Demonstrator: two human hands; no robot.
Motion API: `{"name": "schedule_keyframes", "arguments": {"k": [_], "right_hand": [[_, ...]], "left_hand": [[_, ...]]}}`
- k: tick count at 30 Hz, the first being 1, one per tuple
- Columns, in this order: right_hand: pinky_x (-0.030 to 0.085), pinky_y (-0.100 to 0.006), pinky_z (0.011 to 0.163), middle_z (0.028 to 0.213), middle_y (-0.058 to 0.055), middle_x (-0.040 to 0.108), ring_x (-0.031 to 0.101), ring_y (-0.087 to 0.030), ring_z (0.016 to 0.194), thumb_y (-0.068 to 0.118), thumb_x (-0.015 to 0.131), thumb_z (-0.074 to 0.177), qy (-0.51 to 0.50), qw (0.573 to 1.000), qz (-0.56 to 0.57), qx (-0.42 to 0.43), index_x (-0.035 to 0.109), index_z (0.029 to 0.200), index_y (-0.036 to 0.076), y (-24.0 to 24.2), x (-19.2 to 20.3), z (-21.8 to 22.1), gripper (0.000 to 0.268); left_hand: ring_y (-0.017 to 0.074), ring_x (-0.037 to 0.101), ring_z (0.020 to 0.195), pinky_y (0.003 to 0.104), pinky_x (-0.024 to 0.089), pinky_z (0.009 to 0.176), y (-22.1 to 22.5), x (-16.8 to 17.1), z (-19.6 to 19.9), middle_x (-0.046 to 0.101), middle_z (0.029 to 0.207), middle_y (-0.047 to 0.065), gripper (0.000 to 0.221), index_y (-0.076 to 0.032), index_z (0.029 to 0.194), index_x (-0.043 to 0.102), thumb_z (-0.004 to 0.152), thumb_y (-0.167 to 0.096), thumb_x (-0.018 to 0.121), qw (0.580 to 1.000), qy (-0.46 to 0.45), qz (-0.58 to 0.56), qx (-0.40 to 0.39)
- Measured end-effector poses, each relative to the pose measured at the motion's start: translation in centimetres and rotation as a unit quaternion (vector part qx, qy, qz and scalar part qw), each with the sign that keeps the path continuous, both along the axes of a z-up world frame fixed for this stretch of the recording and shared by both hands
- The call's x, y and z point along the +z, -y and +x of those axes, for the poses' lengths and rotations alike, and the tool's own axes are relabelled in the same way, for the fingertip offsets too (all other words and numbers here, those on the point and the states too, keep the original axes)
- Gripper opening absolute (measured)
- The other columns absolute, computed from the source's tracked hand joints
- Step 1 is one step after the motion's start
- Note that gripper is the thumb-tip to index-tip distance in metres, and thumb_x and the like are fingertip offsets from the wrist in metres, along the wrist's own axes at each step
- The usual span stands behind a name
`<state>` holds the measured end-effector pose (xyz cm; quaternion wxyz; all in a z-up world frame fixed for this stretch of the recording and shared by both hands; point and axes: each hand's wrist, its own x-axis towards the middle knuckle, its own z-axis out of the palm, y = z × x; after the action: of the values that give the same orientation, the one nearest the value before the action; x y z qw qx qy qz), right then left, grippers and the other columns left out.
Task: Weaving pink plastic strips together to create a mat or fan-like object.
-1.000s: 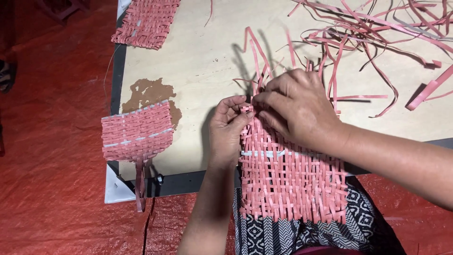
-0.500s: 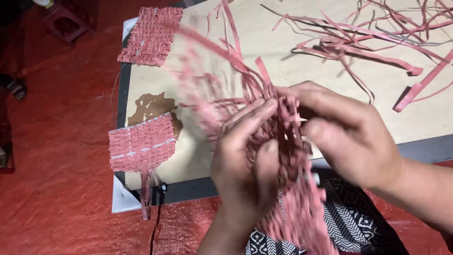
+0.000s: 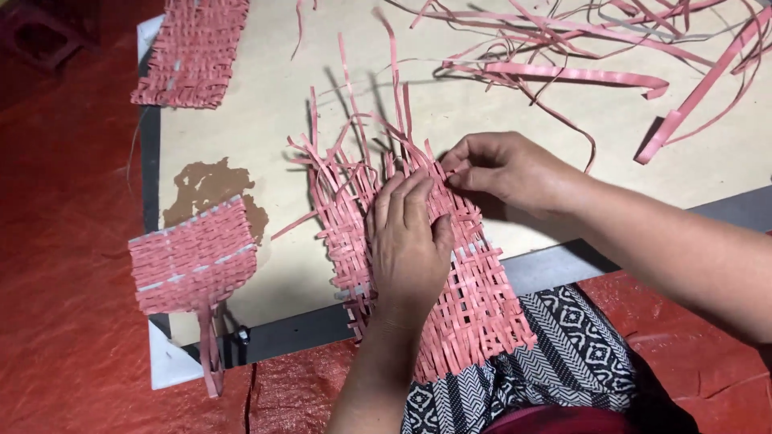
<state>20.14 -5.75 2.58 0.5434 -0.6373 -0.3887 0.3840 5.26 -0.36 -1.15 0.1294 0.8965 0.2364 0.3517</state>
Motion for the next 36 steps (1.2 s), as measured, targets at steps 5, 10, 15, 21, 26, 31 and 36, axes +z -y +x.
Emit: {"name": "schedule_keyframes", "arguments": {"k": [5,10,15,21,26,31,36], "right_hand": [[0.048,-0.028,0.043,0.059,-0.012,0.054,0.053,-0.017,0.054,0.012,0.068,0.073,-0.006,0.998,-0.063,0.02,0.063,0.079,-0.003,-1.5,-0.4,1.0,0.017],[0.05,-0.032,0.035,0.054,-0.017,0.055,0.054,-0.021,0.047,0.009,0.07,0.07,0.032,0.991,-0.123,0.039,0.064,0.074,-0.004,-2.4,-0.3,1.2,0.015],[0.045,-0.027,0.033,0.051,-0.012,0.05,0.05,-0.018,0.045,0.01,0.062,0.074,0.001,0.996,-0.09,0.014,0.06,0.068,0.0,-3.2,-2.2,1.4,0.012],[0.042,-0.025,0.032,0.049,-0.011,0.048,0.049,-0.018,0.042,0.007,0.058,0.074,-0.036,0.996,-0.079,0.003,0.057,0.066,0.0,-2.9,-2.1,1.3,0.011],[0.047,-0.023,0.035,0.052,-0.011,0.052,0.055,-0.016,0.042,0.006,0.054,0.077,-0.078,0.991,-0.087,0.063,0.057,0.069,0.0,-2.9,-1.4,2.3,0.011],[0.048,-0.023,0.034,0.053,-0.012,0.054,0.056,-0.016,0.042,0.007,0.053,0.081,-0.087,0.99,-0.071,0.084,0.057,0.069,-0.001,-2.6,-0.7,2.2,0.015],[0.049,-0.024,0.038,0.061,-0.012,0.054,0.056,-0.015,0.046,0.003,0.051,0.081,-0.091,0.99,-0.035,0.099,0.059,0.08,-0.004,-2.4,-0.5,2.4,0.01]], "left_hand": [[0.0284,0.043,0.116,0.042,0.032,0.1,0.1,0.2,-0.1,0.051,0.117,0.009,0.044,-0.005,0.111,0.046,0.071,-0.011,0.064,0.999,0.005,-0.045,0.001],[0.0286,0.044,0.115,0.042,0.032,0.099,0.1,-0.3,-0.1,0.052,0.117,0.01,0.041,-0.003,0.109,0.047,0.073,-0.014,0.063,0.999,0.014,-0.038,0.0],[0.0295,0.04,0.118,0.044,0.029,0.1,0.4,0.3,-0.1,0.047,0.124,0.011,0.036,-0.004,0.108,0.051,0.074,-0.014,0.06,0.999,-0.039,0.0,0.014],[0.0288,0.04,0.118,0.044,0.03,0.098,0.4,0.2,-0.1,0.046,0.124,0.009,0.038,-0.006,0.107,0.052,0.072,-0.014,0.063,0.998,-0.052,0.016,0.01],[0.0292,0.041,0.117,0.043,0.031,0.096,0.3,-0.1,0.0,0.047,0.121,0.009,0.034,-0.007,0.106,0.053,0.074,-0.016,0.062,0.999,-0.037,0.011,0.009],[0.0297,0.042,0.116,0.043,0.032,0.095,0.2,-0.2,0.1,0.048,0.119,0.009,0.033,-0.007,0.104,0.054,0.074,-0.017,0.062,0.999,-0.026,0.014,0.012],[0.0302,0.042,0.117,0.044,0.032,0.095,0.1,-0.3,0.1,0.048,0.118,0.009,0.03,-0.006,0.104,0.055,0.076,-0.017,0.06,1.0,-0.015,0.009,0.013]]}}
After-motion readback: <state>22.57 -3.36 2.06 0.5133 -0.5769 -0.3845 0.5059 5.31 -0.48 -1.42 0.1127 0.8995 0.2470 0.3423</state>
